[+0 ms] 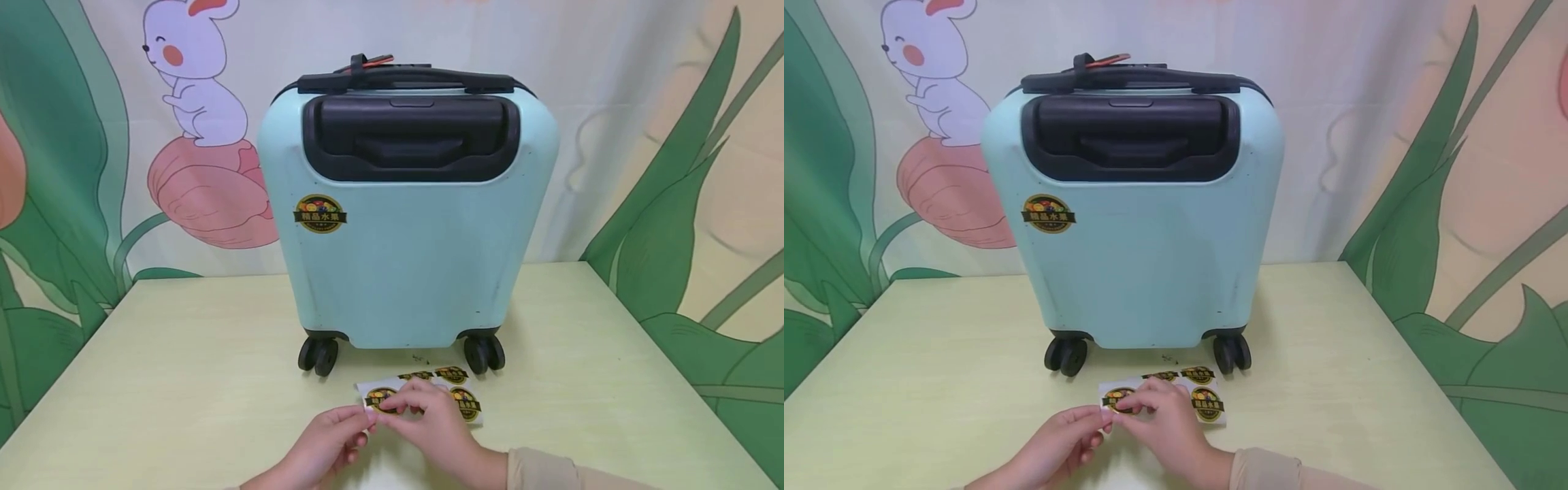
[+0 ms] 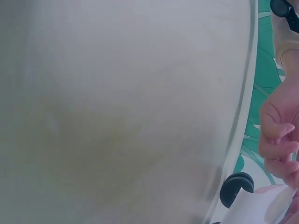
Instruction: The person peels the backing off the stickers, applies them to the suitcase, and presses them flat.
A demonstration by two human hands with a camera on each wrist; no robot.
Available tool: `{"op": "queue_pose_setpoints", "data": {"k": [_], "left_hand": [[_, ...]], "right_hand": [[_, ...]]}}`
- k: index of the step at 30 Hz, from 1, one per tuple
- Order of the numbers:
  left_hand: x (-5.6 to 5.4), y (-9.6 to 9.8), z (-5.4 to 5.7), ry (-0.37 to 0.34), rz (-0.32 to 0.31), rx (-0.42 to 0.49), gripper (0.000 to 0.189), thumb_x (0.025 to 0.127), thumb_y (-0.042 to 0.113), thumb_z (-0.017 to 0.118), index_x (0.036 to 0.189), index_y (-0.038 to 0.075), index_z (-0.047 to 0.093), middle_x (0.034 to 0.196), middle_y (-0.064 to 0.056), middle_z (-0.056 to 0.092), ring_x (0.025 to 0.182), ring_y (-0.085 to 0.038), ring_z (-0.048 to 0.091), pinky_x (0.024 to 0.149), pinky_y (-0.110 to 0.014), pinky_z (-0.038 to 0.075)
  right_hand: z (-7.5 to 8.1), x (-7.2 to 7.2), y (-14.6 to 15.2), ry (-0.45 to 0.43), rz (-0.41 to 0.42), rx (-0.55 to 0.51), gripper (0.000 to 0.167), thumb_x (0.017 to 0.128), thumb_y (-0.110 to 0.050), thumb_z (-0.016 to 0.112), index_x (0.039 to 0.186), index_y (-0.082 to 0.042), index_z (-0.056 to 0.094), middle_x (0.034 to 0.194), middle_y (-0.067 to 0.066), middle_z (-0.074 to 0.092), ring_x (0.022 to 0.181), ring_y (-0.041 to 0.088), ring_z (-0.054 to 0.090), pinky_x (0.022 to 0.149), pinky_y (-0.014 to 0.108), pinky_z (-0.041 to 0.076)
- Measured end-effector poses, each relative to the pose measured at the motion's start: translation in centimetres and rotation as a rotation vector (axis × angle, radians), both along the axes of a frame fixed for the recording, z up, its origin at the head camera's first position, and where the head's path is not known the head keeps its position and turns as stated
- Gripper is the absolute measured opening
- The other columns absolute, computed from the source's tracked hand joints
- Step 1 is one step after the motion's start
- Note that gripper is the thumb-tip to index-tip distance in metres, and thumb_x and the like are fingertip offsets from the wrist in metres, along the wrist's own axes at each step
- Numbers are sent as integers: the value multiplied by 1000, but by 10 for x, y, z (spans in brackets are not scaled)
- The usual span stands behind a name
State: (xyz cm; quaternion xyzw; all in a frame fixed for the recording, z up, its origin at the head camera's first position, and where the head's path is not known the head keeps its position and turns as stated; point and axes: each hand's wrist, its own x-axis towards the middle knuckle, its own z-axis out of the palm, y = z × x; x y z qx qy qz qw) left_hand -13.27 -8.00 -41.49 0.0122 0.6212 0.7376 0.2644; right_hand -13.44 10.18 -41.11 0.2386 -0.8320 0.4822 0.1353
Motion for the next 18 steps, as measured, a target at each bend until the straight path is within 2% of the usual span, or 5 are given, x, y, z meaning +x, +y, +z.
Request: {"op": "queue_pose_setpoints", "data": {"k": [6, 12, 15, 18], "left_hand": [[-1, 0, 0, -9, -1, -8, 20, 92, 21, 58, 95, 3, 65, 73, 5, 54, 60, -5, 41, 52, -15, 37], [-2, -1, -2, -3, 10, -18, 21, 92, 22, 59, 94, 3, 66, 72, 4, 56, 61, -5, 42, 53, -16, 38], [-2, -2, -2, 2, 7, -24, 21, 91, 22, 60, 94, 2, 66, 73, 4, 56, 61, -5, 43, 53, -16, 38], [-2, -3, -3, 20, -6, -25, 22, 91, 21, 60, 96, 1, 66, 75, 3, 57, 60, -5, 43, 52, -16, 38]], "right_hand": [[3, 3, -1, -143, 24, -86, 10, 78, -21, 75, 85, -14, 75, 74, -10, 60, 68, 7, 52, 63, 22, 44], [5, 2, -1, -235, 53, -107, 10, 79, -18, 74, 88, -13, 75, 75, -7, 61, 67, 5, 48, 61, 21, 42], [5, 1, -1, -241, 56, -82, 9, 80, -19, 74, 87, -14, 75, 75, -9, 60, 67, 5, 48, 61, 21, 42], [5, 0, 0, -203, 41, -29, 8, 78, -22, 75, 84, -16, 75, 74, -12, 59, 68, 6, 50, 63, 22, 43]]}}
